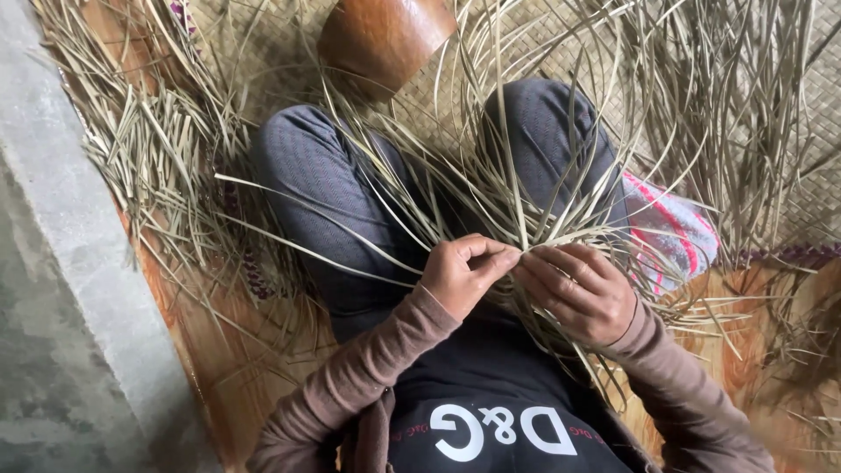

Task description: The person is weaving a basket by interlacing dried plant fibers while sitting on a floor mat.

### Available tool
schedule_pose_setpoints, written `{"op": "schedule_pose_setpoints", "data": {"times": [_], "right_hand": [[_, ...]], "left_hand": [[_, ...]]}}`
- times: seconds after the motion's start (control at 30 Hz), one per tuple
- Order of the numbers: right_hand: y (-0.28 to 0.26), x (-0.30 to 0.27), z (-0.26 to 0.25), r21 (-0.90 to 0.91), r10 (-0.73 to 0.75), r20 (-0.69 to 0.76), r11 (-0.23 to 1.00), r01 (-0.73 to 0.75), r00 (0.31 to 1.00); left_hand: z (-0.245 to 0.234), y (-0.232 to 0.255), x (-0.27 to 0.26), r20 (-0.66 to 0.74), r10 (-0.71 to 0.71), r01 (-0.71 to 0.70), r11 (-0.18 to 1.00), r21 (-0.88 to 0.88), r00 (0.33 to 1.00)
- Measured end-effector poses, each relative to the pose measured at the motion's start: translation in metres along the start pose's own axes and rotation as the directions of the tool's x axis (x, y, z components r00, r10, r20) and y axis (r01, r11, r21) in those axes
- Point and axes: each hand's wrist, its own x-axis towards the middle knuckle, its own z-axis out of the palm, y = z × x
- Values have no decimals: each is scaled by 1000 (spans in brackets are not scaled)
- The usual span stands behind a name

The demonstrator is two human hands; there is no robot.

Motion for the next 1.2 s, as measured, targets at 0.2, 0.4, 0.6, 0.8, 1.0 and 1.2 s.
{"op": "schedule_pose_setpoints", "data": {"times": [0.2,0.4,0.6,0.8,1.0,1.2], "right_hand": [[3,-17,7,28,-25,-29,999,26,999],[24,-26,34,183,201,-13,963,-195,979],[33,50,-10,697,594,137,511,-503,793],[30,65,-52,465,605,82,680,-567,792],[22,2,-8,-195,487,312,873,-447,816],[4,8,-2,-339,455,280,871,-356,846]], "left_hand": [[6,-9,-2,-69,44,-41,998,50,997],[9,-8,-3,-51,259,-230,919,319,964],[5,-4,-4,-8,107,-101,958,267,994],[2,-5,0,26,69,-72,977,199,997],[4,-12,2,-7,-12,14,974,225,1000],[8,-2,2,-63,51,-33,965,261,997]]}}
